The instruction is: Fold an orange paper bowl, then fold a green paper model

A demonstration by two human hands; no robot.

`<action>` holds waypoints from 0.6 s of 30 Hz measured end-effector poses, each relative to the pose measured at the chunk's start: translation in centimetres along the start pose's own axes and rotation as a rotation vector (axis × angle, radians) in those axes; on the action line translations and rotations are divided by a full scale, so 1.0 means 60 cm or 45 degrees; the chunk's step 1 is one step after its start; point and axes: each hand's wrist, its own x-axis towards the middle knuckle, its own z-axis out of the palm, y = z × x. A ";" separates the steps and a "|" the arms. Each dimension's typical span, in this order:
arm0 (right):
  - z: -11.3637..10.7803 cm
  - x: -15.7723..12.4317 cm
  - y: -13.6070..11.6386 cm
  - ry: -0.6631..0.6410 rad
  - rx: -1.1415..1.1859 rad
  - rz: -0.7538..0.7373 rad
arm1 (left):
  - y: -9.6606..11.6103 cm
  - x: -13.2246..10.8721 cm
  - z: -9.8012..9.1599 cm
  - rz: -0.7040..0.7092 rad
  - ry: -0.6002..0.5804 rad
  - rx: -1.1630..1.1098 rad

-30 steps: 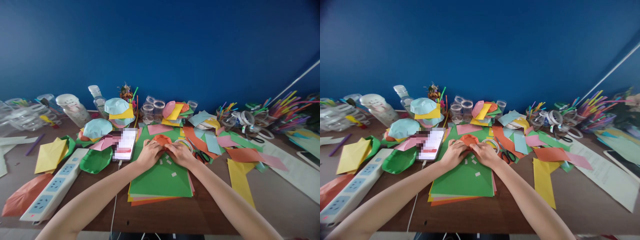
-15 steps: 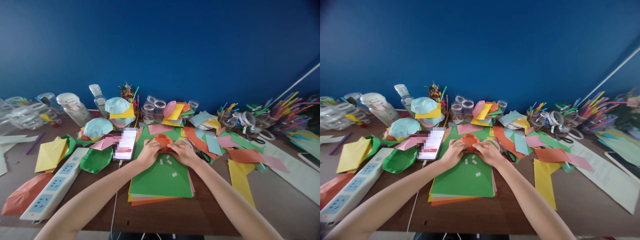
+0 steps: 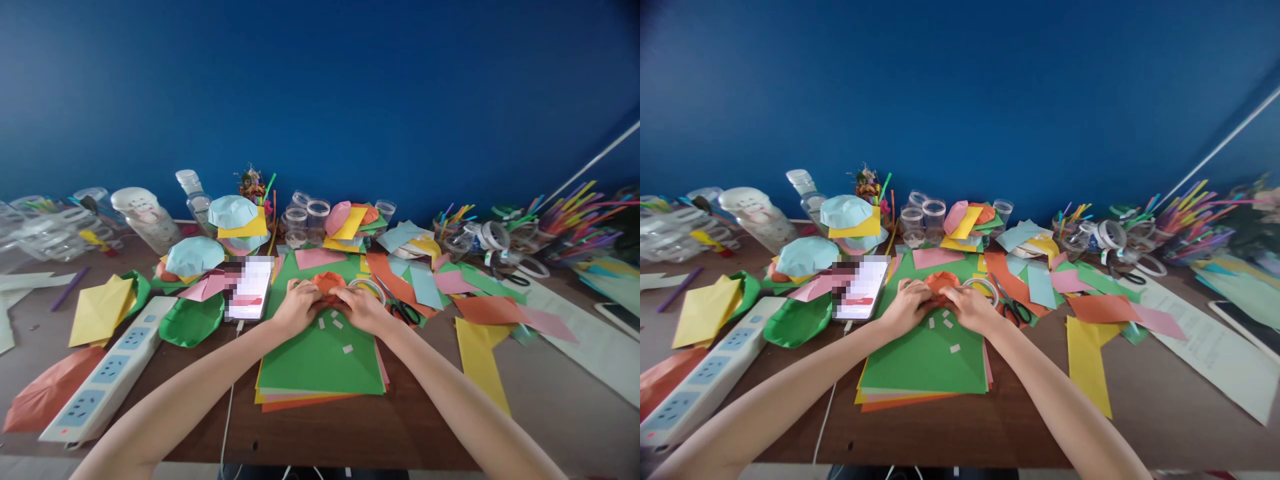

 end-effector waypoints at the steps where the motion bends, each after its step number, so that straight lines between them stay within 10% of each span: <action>1: 0.000 0.000 -0.001 -0.002 -0.002 0.004 | -0.001 0.001 0.002 0.002 -0.015 -0.008; 9: -0.006 -0.007 -0.010 0.190 -0.111 0.077 | 0.004 -0.002 -0.009 0.031 0.016 0.053; 13: -0.012 -0.005 -0.002 0.411 -0.094 0.387 | -0.006 -0.002 -0.034 -0.179 0.226 0.146; 18: -0.005 -0.001 0.010 0.311 -0.149 0.531 | -0.021 0.009 -0.040 -0.386 0.186 0.273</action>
